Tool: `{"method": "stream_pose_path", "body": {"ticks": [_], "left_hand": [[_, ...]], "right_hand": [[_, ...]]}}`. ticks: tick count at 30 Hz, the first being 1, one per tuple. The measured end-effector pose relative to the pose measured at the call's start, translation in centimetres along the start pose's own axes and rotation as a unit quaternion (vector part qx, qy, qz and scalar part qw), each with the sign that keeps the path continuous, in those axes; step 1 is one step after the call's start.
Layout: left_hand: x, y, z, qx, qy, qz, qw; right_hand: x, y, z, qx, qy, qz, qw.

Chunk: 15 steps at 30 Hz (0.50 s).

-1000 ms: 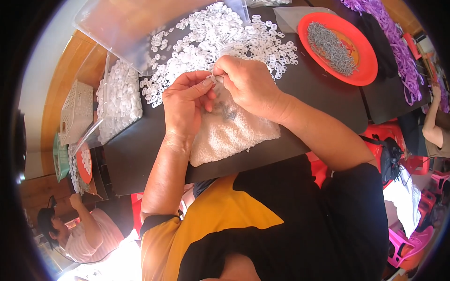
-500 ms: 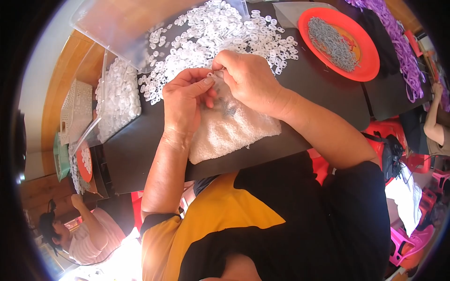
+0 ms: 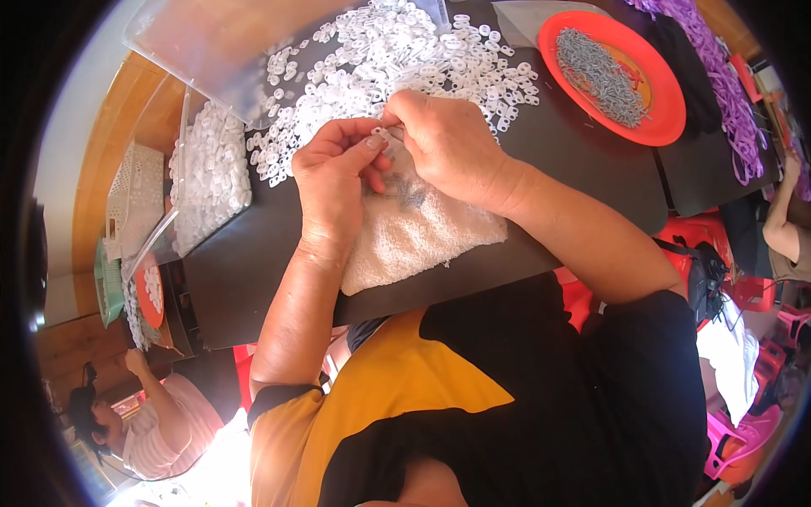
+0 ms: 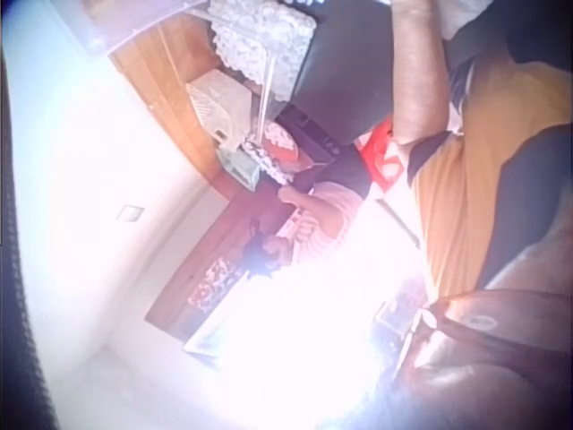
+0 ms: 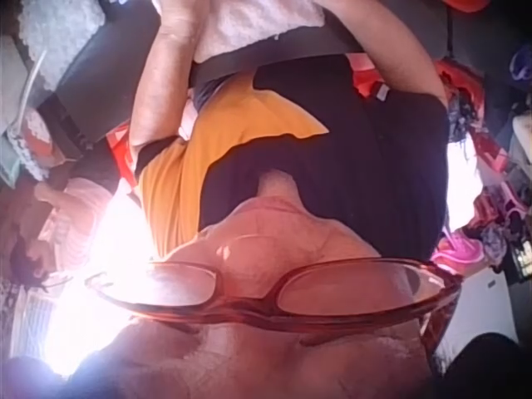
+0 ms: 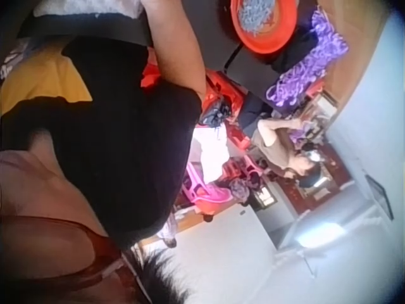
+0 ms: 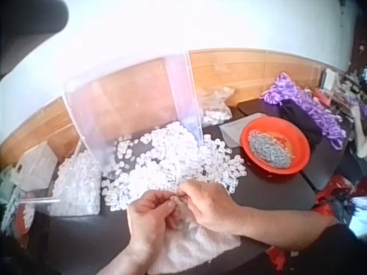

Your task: Manually assemble small white plastic components by inserting pins or smaller pieces into them.

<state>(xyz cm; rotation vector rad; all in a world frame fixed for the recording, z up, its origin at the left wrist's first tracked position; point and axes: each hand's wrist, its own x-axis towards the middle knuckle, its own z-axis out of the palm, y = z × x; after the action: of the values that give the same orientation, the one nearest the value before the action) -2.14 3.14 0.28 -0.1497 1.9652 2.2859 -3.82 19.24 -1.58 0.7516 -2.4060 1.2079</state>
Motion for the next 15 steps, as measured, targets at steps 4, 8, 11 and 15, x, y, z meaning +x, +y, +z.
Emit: {"method": "stream_pose_path", "body": {"ticks": [4, 8, 11, 15], "left_hand": [[0.1, -0.1, 0.1, 0.009, 0.008, -0.012, 1.000], [0.1, -0.4, 0.2, 0.008, 0.014, -0.011, 1.000], [0.0, -0.5, 0.2, -0.004, 0.023, -0.011, 1.000], [-0.1, -0.4, 0.6, -0.017, 0.038, -0.008, 0.999]], "right_hand": [[-0.2, -0.2, 0.2, -0.024, 0.008, -0.004, 1.000], [-0.4, 0.0, 0.8, -0.038, 0.021, 0.002, 0.999], [-0.4, -0.1, 1.1, -0.045, 0.025, 0.010, 0.999], [-0.4, -0.2, 1.5, -0.034, 0.040, 0.009, 0.999]]}}
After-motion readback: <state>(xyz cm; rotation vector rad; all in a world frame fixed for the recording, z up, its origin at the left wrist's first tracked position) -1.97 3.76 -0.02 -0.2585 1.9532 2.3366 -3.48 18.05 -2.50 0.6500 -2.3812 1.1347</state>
